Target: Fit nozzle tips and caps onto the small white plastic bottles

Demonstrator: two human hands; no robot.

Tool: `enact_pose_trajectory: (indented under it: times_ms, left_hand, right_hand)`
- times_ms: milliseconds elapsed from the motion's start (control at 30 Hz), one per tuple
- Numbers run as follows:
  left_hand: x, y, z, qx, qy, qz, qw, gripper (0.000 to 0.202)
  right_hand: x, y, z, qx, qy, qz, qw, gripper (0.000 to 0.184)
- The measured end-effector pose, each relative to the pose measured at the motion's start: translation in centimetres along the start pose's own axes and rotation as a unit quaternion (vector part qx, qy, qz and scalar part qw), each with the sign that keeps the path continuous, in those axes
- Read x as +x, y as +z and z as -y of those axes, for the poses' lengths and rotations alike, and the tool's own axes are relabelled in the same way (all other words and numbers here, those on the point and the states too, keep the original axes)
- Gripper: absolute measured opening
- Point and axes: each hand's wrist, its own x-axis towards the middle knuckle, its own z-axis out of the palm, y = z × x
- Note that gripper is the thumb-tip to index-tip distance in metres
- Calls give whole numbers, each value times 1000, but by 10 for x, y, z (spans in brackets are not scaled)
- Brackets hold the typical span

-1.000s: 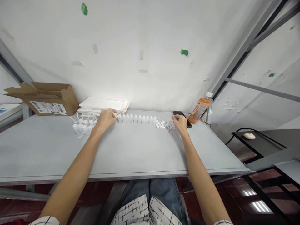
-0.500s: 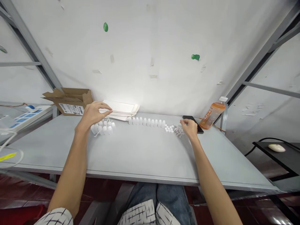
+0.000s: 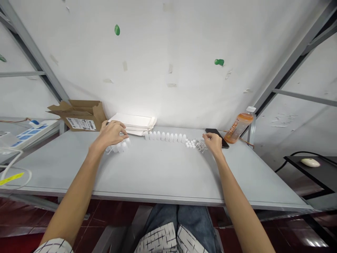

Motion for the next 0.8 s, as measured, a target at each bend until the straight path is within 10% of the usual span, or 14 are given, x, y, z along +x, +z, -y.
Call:
enact_pose_trajectory:
  times_ms: [233,433,633,800]
  left_hand:
    - [5,-22,-21,-66,31,-84,994,23]
    - [15,-38,-82,-286,27,-84,954,27]
    - [23,18,-141,-562,82,37,822,37]
    - [4,69,-162,-646,58,122,751,38]
  right_hand:
    - [0,-3,3,12,-14,-6,1000,28]
    - [-5,-6,15,64,-65,-38,995,28]
    - [-27,-7,50,151,-161,-29,975,38]
    - [-62,0,86,228,-251,116,934,39]
